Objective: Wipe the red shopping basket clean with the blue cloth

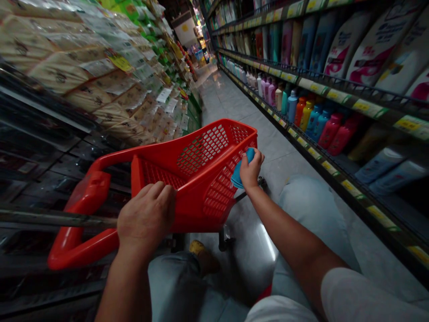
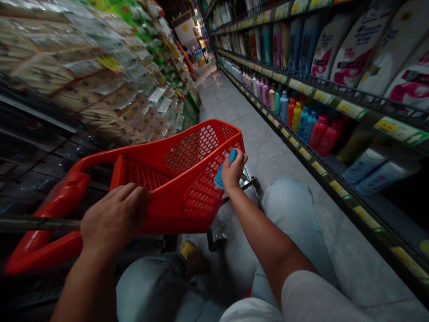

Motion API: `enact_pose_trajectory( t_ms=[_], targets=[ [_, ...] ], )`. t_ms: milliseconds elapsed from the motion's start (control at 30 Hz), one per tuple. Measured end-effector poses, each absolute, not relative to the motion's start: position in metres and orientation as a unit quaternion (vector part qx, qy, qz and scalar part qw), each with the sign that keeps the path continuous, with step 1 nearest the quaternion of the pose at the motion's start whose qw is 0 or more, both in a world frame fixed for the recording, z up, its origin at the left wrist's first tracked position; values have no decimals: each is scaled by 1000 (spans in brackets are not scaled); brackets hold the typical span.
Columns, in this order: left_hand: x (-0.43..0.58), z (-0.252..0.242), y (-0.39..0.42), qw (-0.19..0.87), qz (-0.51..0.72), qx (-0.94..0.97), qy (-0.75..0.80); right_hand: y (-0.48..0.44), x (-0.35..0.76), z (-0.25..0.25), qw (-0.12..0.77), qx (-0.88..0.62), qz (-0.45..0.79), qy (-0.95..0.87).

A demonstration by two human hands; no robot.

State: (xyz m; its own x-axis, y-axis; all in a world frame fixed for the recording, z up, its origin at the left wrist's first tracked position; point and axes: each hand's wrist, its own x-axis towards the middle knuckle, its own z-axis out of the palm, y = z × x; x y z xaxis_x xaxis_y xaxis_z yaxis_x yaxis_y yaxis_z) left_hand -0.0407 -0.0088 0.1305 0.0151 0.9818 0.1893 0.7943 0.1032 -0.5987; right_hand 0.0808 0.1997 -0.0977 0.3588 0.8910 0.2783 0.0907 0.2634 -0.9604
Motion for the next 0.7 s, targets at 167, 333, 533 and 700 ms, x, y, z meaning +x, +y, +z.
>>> enact_pose_trajectory(
  t_ms=[167,333,533,700],
  targets=[
    [-17,126,17,207,111,-570,-787,192,87,-115,614,-550,336,-455],
    [15,88,83,180,63,-620,-761,207,85,-131,603,-583,360,-409],
    [24,50,121,238,10,-600,-764,251,90,-107,643,-520,330,-454],
    [19,47,110,292,-24,-627,-721,241,98,-146,619,-599,351,-366]
  ],
)
